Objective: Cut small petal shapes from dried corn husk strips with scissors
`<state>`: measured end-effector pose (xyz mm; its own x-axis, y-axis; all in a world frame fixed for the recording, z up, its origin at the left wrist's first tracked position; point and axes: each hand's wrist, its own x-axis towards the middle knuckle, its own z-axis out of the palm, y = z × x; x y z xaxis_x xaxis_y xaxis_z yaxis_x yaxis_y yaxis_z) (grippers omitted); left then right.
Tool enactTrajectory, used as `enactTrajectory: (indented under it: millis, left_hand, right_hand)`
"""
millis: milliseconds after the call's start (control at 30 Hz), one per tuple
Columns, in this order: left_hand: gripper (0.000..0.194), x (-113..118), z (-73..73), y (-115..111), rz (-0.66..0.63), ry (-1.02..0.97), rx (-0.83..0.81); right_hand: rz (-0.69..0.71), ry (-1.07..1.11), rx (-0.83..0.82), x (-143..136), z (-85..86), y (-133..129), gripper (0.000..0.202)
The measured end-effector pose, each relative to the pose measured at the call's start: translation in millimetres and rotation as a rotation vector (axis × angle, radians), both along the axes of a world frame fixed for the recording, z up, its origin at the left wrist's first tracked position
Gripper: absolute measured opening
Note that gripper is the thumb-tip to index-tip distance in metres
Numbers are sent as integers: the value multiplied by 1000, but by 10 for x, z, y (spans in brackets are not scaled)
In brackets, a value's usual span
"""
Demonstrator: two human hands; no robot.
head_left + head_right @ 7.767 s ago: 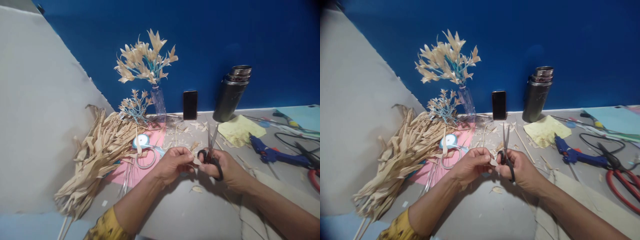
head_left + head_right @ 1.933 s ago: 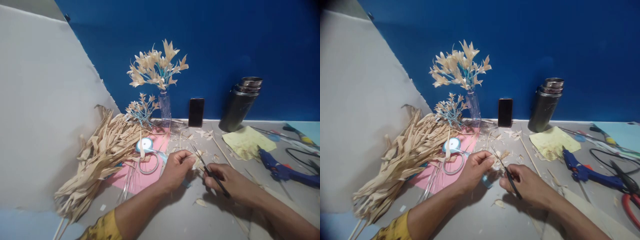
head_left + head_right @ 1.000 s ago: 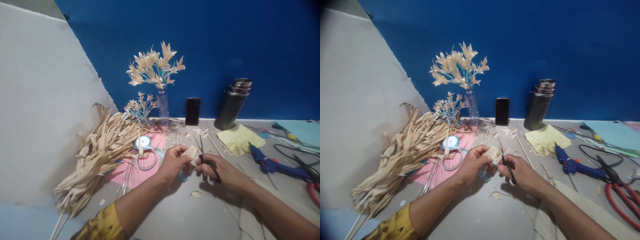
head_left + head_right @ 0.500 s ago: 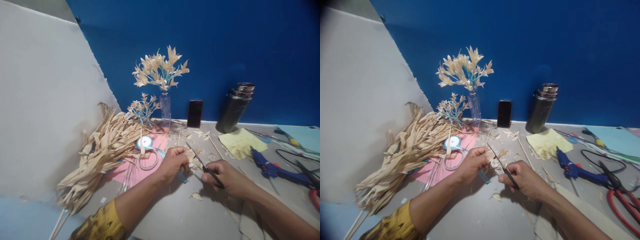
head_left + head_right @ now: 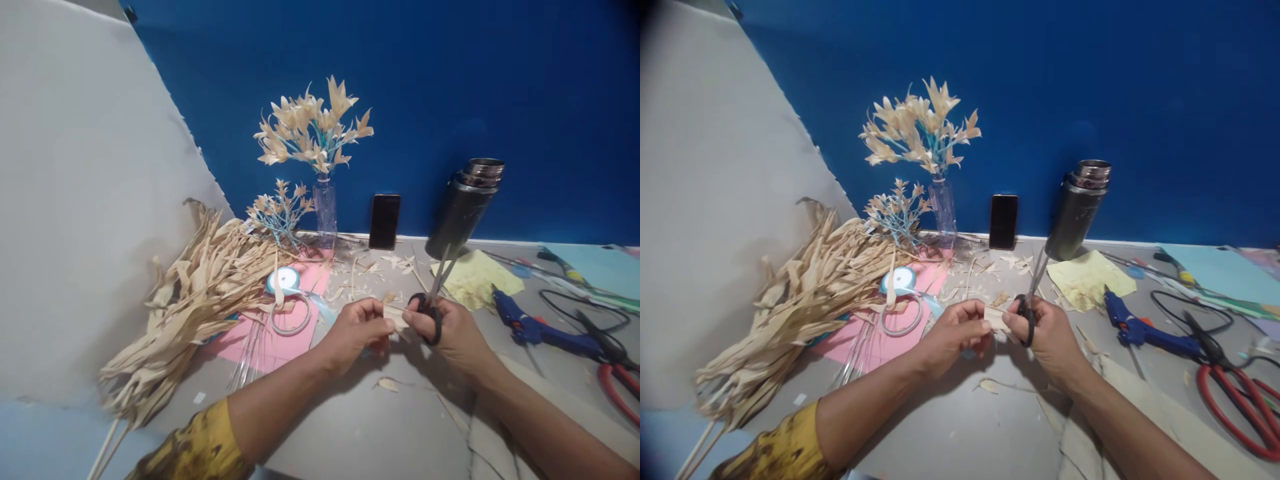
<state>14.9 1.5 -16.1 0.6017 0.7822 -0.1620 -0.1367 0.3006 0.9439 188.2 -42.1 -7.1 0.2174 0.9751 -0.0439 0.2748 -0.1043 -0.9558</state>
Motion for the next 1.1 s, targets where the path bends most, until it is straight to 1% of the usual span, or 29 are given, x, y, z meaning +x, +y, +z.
enactTrajectory:
  millis: [67,133,200,233,333,400,467,533,633,700,800,933,1100]
  left_hand:
    - [24,18,-2,-22,-24,4,-10]
    - [18,31,-2,-42,20,56,17]
    - [19,30,-1,-54,63,101,53]
    - [20,23,0,-56,66,124,70]
    - [23,-10,0,-45,21,198,132]
    - [22,-22,-1,-31,9,220,176]
    - [16,-16,-7,-22,22,185,180]
    - [12,10,-23,-25,47,121,122]
    - [14,59,-67,-49,79,61,37]
    - [14,81,-93,-69,101,55,31]
    - [13,92,-87,-99,124,85,57]
    - [16,94,-33,-141,184,165,121]
    - [18,110,-17,-174,196,218,115]
  right_hand:
    - [-27,-17,-1,-29,-15,0,21]
    - [-9,-42,-15,-58,-21,-6,21]
    - [35,-40,-23,-74,-18,-19,21]
    - [63,-24,-26,-75,-15,-26,21]
    - [179,26,-40,-58,-2,-44,23]
    - [227,28,-51,-45,1,-51,22]
    - [217,17,-52,-44,-2,-53,19]
    - [154,16,-34,-58,-13,-53,18]
    - [74,42,-13,-97,-44,-49,19]
    - [55,73,-34,-124,-61,-48,19]
    - [62,104,-63,-151,-60,-49,20]
    - [97,98,-47,-159,-22,-54,25]
    - [116,78,-47,-165,-12,-68,26]
